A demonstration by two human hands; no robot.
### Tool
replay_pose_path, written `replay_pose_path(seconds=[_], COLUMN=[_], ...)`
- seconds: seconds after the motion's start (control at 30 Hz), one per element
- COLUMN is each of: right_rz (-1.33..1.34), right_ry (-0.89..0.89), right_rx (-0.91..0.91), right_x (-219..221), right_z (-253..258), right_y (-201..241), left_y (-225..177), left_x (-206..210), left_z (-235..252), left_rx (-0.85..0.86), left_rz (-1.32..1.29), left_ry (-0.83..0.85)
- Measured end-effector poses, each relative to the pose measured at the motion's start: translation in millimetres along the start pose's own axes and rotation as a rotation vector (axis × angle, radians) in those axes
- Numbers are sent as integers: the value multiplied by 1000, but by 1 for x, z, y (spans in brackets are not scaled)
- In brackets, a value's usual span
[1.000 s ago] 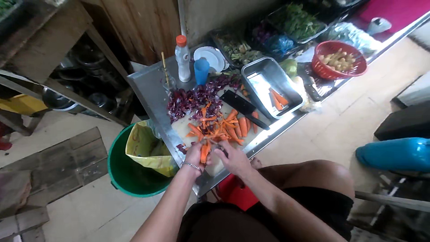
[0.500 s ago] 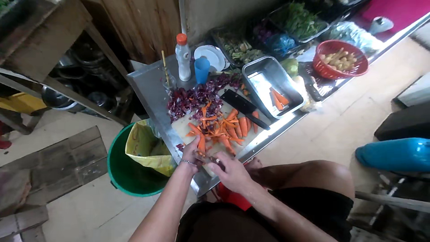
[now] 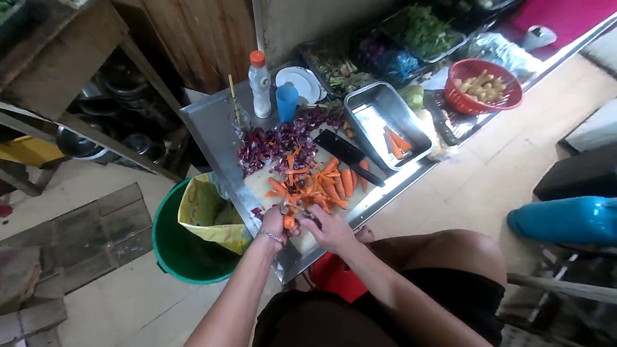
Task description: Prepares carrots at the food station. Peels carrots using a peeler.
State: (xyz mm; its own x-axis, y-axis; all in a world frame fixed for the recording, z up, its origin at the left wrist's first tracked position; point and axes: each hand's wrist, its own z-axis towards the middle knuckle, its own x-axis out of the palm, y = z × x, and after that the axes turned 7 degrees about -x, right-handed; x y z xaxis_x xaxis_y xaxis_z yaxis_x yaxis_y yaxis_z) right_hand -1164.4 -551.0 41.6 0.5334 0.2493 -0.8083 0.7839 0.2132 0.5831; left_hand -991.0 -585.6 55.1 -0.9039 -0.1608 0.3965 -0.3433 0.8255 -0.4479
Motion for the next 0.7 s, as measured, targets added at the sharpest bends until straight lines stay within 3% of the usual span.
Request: replay_pose_path(seconds=[0.27, 0.47, 0.7], right_rz=[-1, 360, 378], right_ry=[52, 33, -1], right_rx=[158, 424, 334], right_x=[3, 2, -10], right_z=[16, 22, -3], right_y=[-10, -29, 12], left_y=[0, 0, -8], left_x=[-6, -7, -6], left_z=[4, -1, 1], left_rx=[2, -2, 62], left_rz=[21, 34, 98], left_ry=[14, 73, 56])
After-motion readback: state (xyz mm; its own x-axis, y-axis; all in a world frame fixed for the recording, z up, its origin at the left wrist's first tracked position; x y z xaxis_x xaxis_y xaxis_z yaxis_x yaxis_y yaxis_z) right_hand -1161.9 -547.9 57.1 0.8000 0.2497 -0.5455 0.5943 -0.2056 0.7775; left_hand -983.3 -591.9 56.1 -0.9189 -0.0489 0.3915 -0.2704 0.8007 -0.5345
